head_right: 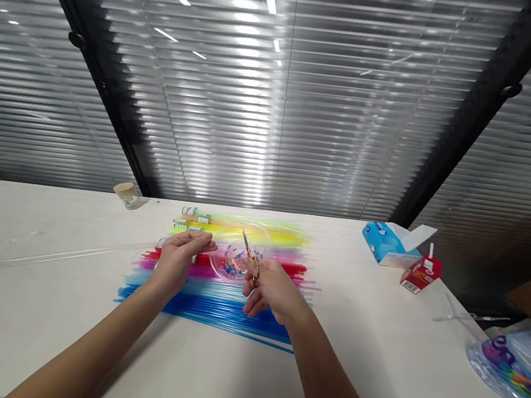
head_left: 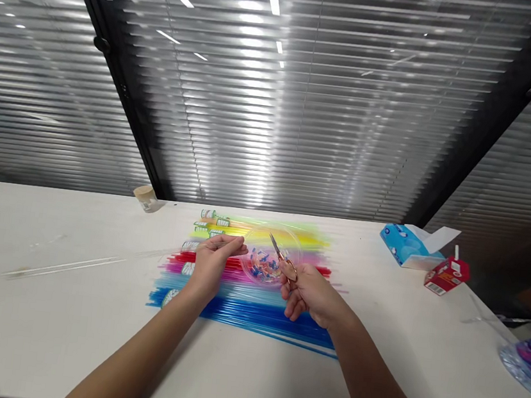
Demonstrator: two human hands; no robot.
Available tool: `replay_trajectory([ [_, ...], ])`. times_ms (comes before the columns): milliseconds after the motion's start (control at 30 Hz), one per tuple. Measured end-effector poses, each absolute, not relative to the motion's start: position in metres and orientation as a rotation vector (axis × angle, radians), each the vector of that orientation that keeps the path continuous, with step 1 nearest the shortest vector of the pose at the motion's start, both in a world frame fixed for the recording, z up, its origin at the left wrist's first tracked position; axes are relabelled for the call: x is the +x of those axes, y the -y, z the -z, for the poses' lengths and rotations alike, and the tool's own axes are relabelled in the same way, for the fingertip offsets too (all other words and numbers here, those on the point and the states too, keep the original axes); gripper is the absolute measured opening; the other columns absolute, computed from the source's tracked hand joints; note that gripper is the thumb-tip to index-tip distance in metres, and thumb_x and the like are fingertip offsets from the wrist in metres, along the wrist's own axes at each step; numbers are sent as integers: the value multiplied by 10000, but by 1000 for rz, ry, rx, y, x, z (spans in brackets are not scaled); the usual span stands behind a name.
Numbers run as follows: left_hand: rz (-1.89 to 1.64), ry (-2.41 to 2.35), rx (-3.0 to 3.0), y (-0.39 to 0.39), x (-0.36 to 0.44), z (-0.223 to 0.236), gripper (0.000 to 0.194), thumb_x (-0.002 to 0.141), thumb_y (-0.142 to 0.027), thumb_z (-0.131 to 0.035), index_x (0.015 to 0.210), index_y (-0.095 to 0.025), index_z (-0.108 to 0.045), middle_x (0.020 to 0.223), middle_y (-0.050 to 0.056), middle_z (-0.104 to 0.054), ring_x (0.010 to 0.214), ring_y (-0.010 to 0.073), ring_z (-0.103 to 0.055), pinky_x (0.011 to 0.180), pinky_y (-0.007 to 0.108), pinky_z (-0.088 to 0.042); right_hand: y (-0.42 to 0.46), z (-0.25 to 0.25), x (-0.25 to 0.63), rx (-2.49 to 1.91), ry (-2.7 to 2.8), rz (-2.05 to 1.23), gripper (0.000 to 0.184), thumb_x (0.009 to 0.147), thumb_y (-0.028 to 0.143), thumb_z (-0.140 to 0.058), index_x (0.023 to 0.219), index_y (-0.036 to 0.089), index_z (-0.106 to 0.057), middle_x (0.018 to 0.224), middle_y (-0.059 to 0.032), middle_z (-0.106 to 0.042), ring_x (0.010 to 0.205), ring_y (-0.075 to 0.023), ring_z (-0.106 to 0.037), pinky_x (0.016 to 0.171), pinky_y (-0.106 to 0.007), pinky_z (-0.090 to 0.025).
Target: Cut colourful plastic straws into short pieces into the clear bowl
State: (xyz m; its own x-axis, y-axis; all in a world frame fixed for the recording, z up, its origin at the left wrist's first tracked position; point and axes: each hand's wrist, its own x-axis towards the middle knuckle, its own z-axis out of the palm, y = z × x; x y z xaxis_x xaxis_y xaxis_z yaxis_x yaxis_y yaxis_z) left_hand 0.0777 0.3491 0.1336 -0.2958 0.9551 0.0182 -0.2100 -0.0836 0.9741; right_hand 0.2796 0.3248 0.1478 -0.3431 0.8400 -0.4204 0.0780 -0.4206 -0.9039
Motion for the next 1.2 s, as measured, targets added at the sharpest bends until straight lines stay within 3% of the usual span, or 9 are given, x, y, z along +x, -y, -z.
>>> replay_trajectory([
  [600, -1565, -1184, 834, -356, 75, -127, 344, 491, -360, -891, 658, -143, -684, 627, 8, -685, 668, 156, -688, 764, 276, -530, -327, -145, 280, -1342, 1266, -1794, 347, 983, 414, -501, 748, 158, -511, 551, 27, -570, 342, -78, -557, 305, -134, -399],
  [933, -1596, -1165, 831, -357, 76, -131, 328, 508, -347, -882, 663, -146, -675, 628, 2, -674, 683, 161, -684, 791, 299, -530, -328, -144, 278, -1309, 1180, -1936, 553, 923, 660, -424, 760, 144, -538, 637, -29, -625, 366, -117, -593, 313, -179, -431],
  [1200, -1562, -1144, 883, -352, 77, -127, 316, 544, -362, -881, 671, -151, -683, 637, 3, -669, 685, 161, -681, 788, 297, -525, -326, -146, 274, -1305, 1235, -1871, 491, 971, 600, -379, 779, 165, -500, 619, -6, -604, 366, -112, -587, 314, -171, -425],
])
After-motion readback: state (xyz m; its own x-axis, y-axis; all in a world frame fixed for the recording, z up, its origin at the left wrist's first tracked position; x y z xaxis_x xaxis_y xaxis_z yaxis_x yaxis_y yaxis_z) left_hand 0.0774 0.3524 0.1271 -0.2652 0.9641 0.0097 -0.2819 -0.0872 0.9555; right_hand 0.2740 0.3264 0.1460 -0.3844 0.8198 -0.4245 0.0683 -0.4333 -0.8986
